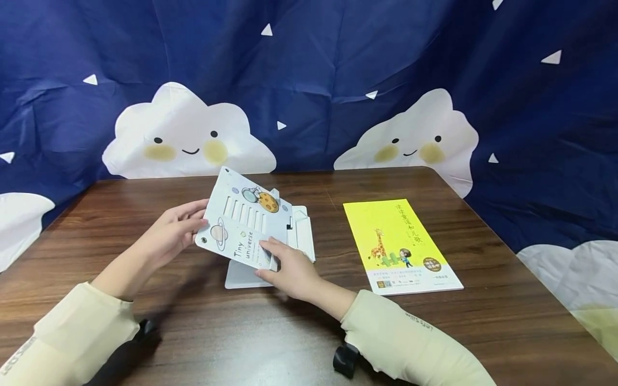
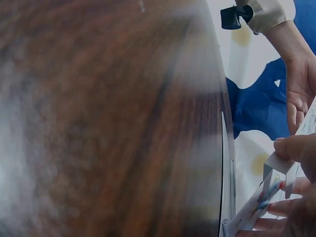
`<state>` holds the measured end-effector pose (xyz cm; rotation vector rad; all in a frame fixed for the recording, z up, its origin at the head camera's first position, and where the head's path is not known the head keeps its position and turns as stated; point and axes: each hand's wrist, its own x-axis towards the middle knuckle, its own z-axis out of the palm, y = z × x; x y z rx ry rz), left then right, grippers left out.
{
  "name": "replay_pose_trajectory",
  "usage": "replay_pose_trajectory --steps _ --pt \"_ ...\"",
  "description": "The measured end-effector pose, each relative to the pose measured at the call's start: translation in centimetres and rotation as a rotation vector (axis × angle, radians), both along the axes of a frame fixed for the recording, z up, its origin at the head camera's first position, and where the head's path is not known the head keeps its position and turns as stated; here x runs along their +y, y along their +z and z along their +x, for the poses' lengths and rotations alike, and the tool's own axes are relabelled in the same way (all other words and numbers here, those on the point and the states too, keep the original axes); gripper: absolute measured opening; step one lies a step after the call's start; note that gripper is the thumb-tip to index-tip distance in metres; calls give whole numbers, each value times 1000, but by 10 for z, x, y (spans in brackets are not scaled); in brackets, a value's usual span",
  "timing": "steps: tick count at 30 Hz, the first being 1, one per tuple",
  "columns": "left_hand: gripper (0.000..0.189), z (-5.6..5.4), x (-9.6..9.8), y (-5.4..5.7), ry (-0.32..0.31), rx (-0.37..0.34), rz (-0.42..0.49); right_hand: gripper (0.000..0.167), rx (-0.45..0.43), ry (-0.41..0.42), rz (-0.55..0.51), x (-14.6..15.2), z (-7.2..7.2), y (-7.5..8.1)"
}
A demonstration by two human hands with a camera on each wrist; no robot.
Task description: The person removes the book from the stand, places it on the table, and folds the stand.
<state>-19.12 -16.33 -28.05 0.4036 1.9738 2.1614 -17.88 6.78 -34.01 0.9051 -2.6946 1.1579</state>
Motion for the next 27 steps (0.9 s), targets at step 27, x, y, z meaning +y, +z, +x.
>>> replay_pose_trajectory --steps 27 --pt "50 2 -22 -30 115 -194 -113 49 100 20 340 -9 0 4"
